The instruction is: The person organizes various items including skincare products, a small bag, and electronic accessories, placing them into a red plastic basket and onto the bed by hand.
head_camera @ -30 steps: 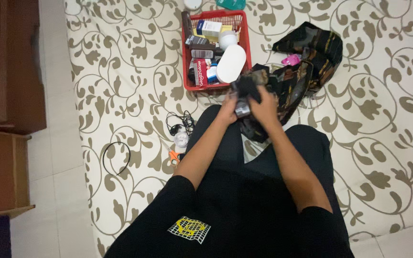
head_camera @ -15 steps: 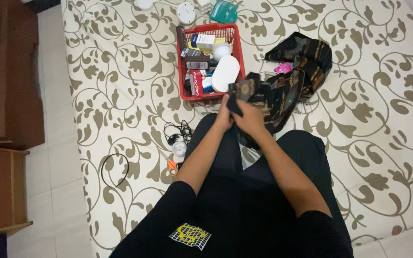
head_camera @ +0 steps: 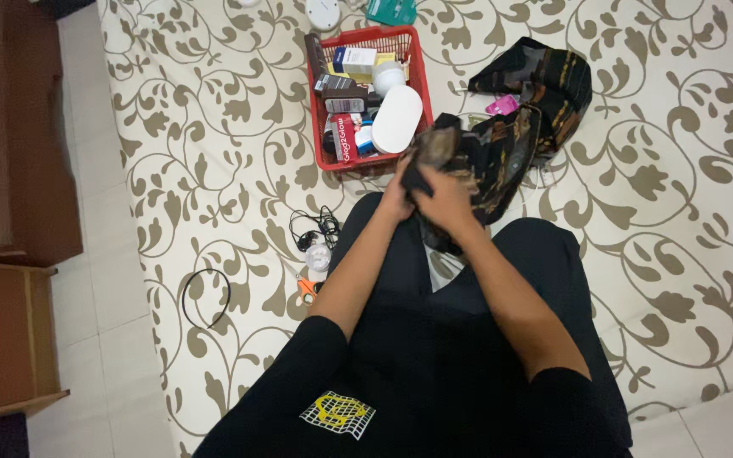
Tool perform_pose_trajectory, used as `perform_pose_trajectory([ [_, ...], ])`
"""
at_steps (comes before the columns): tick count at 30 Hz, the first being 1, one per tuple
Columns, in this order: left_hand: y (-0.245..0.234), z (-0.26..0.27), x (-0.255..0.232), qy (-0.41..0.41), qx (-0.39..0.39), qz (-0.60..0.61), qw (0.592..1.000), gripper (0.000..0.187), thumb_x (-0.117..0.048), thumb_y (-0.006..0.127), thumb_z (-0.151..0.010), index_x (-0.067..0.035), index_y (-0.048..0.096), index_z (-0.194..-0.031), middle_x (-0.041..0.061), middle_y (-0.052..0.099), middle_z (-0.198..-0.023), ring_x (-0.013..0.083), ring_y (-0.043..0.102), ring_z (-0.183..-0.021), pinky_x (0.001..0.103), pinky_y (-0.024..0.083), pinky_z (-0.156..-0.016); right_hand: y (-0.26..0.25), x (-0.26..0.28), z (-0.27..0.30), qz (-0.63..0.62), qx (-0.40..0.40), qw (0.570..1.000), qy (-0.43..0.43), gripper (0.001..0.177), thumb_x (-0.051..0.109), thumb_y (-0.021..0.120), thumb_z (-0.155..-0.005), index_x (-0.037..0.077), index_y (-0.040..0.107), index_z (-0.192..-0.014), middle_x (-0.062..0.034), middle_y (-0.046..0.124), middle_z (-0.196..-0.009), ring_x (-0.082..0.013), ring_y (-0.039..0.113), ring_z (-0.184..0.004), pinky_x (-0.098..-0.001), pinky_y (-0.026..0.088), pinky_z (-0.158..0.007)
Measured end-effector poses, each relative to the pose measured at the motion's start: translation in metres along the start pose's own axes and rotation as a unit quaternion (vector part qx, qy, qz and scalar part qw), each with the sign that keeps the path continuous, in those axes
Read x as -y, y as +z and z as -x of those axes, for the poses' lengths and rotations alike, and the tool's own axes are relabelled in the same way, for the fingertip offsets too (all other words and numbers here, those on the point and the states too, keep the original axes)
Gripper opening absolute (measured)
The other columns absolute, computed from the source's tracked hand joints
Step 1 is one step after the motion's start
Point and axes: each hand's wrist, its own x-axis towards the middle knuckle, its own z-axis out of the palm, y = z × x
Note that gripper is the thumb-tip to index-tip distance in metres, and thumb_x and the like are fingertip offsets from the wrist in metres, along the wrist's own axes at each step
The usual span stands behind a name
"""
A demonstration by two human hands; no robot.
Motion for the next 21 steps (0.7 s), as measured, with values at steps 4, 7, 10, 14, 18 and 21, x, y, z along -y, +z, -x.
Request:
perform_pose_trajectory([
  [4, -0.024, -0.01, -0.007, -0.009, 0.106, 0.114, 0.988, 0.033, -0.04, 0.06, -0.107, -0.012, 0.064, -0.125, 0.007, 0.07, -0.112, 0.0235, 0.069, -0.106, 0.042, 0.058, -0.098, 0.005, 0.011, -0.01, -0.03, 0.053, 0.998, -0.029, 0.049, 0.023, 0.074, -0.083, 0.007, 0.067, -0.128, -0.0254, 0.072, -0.108, -0.044, 0.069, -0.098, -0.0489, 0.055, -0.083],
  [7, -0.02, -0.009, -0.003, -0.095, -0.041, 0.041, 0.994, 0.037, -0.048, 0.061, -0.1, -0.018, 0.065, -0.121, 0.005, 0.07, -0.104, 0.0258, 0.067, -0.091, 0.044, 0.056, -0.083, -0.006, -0.007, -0.021, -0.1, -0.033, 0.992, 0.075, 0.046, 0.024, 0.069, -0.09, 0.007, 0.066, -0.132, -0.0233, 0.073, -0.107, -0.0383, 0.073, -0.099, -0.0458, 0.057, -0.086],
  [10, -0.016, -0.004, 0.005, 0.015, 0.14, -0.017, 0.99, 0.03, -0.039, 0.064, -0.113, -0.017, 0.061, -0.133, 0.004, 0.067, -0.112, 0.0229, 0.064, -0.098, 0.044, 0.052, -0.08, -0.01, -0.022, -0.015, -0.073, -0.041, 0.993, 0.079, 0.039, 0.024, 0.068, -0.094, 0.008, 0.069, -0.129, -0.0216, 0.075, -0.112, -0.0372, 0.072, -0.106, -0.0444, 0.058, -0.091],
  [14, -0.011, -0.013, -0.007, 0.005, 0.067, 0.045, 0.997, 0.053, -0.049, 0.059, -0.098, -0.013, 0.058, -0.138, 0.01, 0.07, -0.118, 0.0259, 0.069, -0.103, 0.045, 0.057, -0.088, 0.006, -0.009, 0.005, -0.007, -0.019, 0.995, -0.095, 0.052, 0.02, 0.074, -0.075, 0.003, 0.068, -0.124, -0.0246, 0.072, -0.116, -0.0391, 0.071, -0.106, -0.0451, 0.055, -0.093],
  [18, -0.016, -0.002, -0.001, -0.001, 0.058, 0.15, 0.987, 0.05, -0.039, 0.048, -0.101, -0.009, 0.051, -0.142, 0.016, 0.07, -0.121, 0.0298, 0.072, -0.106, 0.046, 0.058, -0.094, 0.003, -0.005, -0.006, -0.036, 0.016, 0.997, -0.072, 0.052, 0.022, 0.076, -0.076, 0.004, 0.07, -0.125, -0.0231, 0.073, -0.115, -0.0391, 0.071, -0.104, -0.0443, 0.055, -0.09],
  [21, -0.014, -0.01, 0.006, 0.059, 0.036, -0.145, 0.987, 0.049, -0.02, 0.051, -0.104, -0.019, 0.05, -0.153, 0.009, 0.067, -0.111, 0.0237, 0.062, -0.09, 0.042, 0.05, -0.078, -0.009, -0.014, -0.018, -0.05, -0.016, 0.995, 0.079, 0.05, 0.027, 0.073, -0.084, 0.009, 0.07, -0.13, -0.0233, 0.073, -0.11, -0.0391, 0.072, -0.103, -0.0443, 0.056, -0.091],
])
